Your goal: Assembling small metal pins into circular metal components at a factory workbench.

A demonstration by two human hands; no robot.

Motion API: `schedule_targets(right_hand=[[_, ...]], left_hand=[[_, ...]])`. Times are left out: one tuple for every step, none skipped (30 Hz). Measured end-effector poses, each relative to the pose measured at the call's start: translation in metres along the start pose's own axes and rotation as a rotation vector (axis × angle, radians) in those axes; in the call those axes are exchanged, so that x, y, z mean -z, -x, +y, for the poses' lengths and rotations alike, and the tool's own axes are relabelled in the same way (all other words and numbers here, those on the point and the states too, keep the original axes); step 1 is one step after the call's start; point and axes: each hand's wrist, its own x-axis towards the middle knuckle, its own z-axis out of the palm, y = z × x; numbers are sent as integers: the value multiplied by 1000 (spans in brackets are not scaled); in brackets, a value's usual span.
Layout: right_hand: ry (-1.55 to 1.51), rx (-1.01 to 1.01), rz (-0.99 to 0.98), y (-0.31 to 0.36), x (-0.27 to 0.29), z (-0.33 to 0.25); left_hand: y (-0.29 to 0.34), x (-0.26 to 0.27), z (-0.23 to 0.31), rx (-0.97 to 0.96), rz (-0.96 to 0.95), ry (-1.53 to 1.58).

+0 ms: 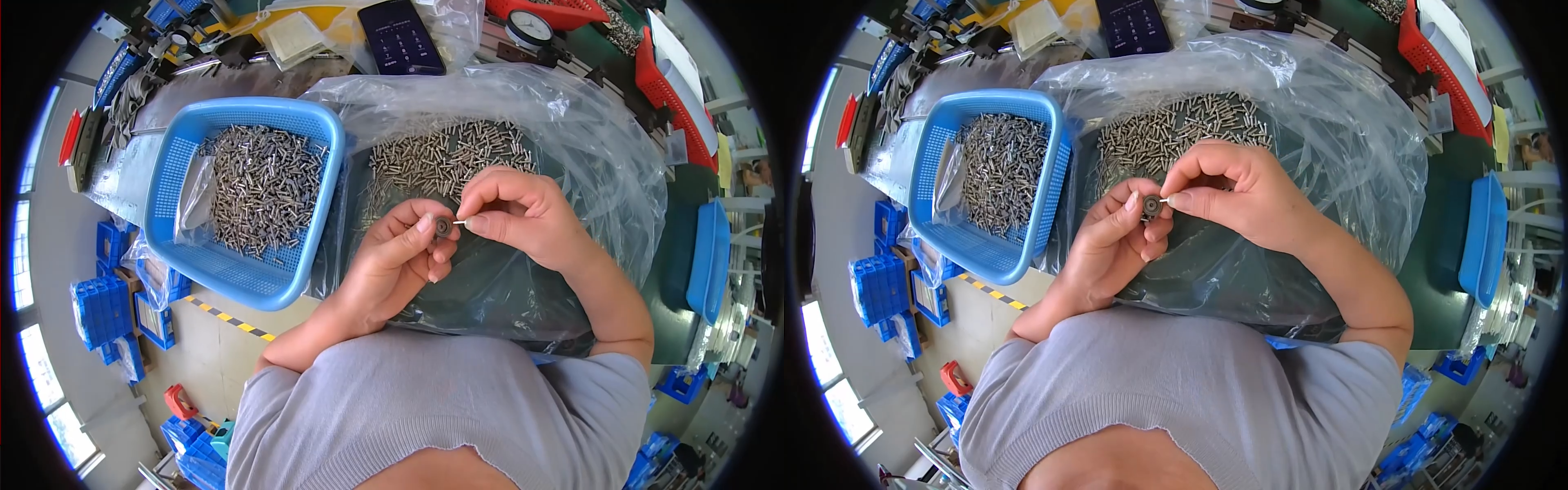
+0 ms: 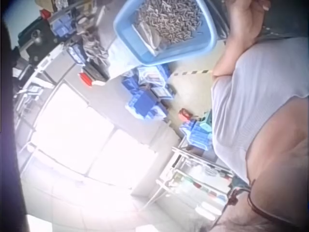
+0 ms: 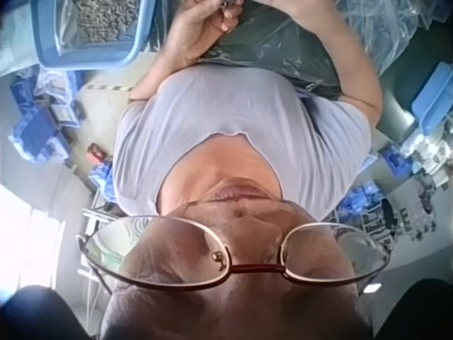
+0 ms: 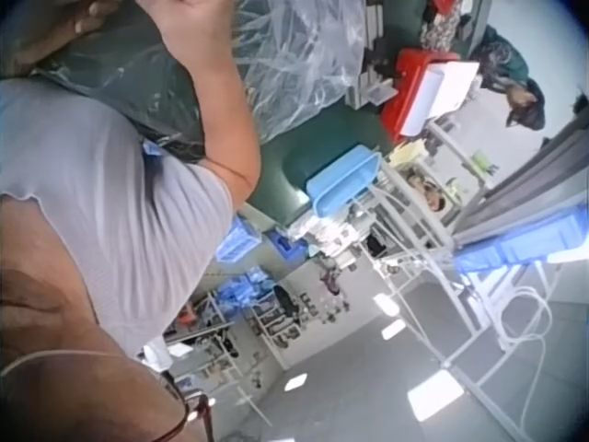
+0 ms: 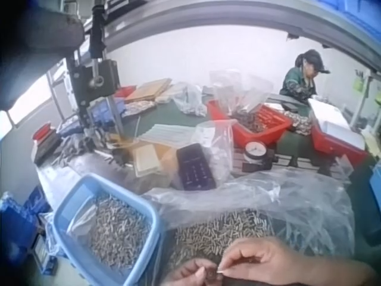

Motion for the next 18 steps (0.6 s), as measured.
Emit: schedule_targets(right_hand=[[16, 83, -15, -1, 1, 4], [13, 82, -13, -2, 1, 6], [43, 81, -22, -3, 0, 7], [73, 81, -30, -3, 0, 7], [74, 81, -30, -3, -2, 7], [102, 90, -25, -3, -4, 7], [130, 99, -20, -3, -5, 7], [130, 99, -20, -3, -5, 6], [132, 96, -28, -2, -6, 6], [134, 93, -36, -2, -6, 5], [134, 93, -36, -2, -7, 4], [130, 96, -34, -2, -9, 4], [126, 99, -33, -2, -9, 4], [126, 98, -33, -1, -10, 4], [144, 100, -33, -1, -10, 3], [161, 102, -34, -1, -10, 3], [161, 102, -34, -1, -10, 3], [170, 103, -28, 0, -10, 2]], left_hand=[[-1, -1, 0, 12, 13, -4], [-2, -2, 0, 23, 25, -8], [-1, -3, 0, 22, 24, -8], [-1, -4, 1, 24, 31, -15], [-1, -4, 1, 26, 38, -22], [0, -4, 1, 25, 38, -22], [0, -3, 0, 25, 35, -24], [0, -3, 0, 25, 31, -26], [0, -2, 0, 25, 31, -26], [0, -2, 0, 28, 32, -26], [0, -2, -1, 31, 33, -27], [0, -2, -1, 31, 33, -27], [0, -2, -1, 33, 31, -27], [0, -1, -1, 35, 28, -28], [0, -1, -1, 35, 28, -28], [0, 0, -2, 35, 18, -28], [0, 1, -2, 34, 9, -28], [0, 1, -2, 34, 8, -28]])
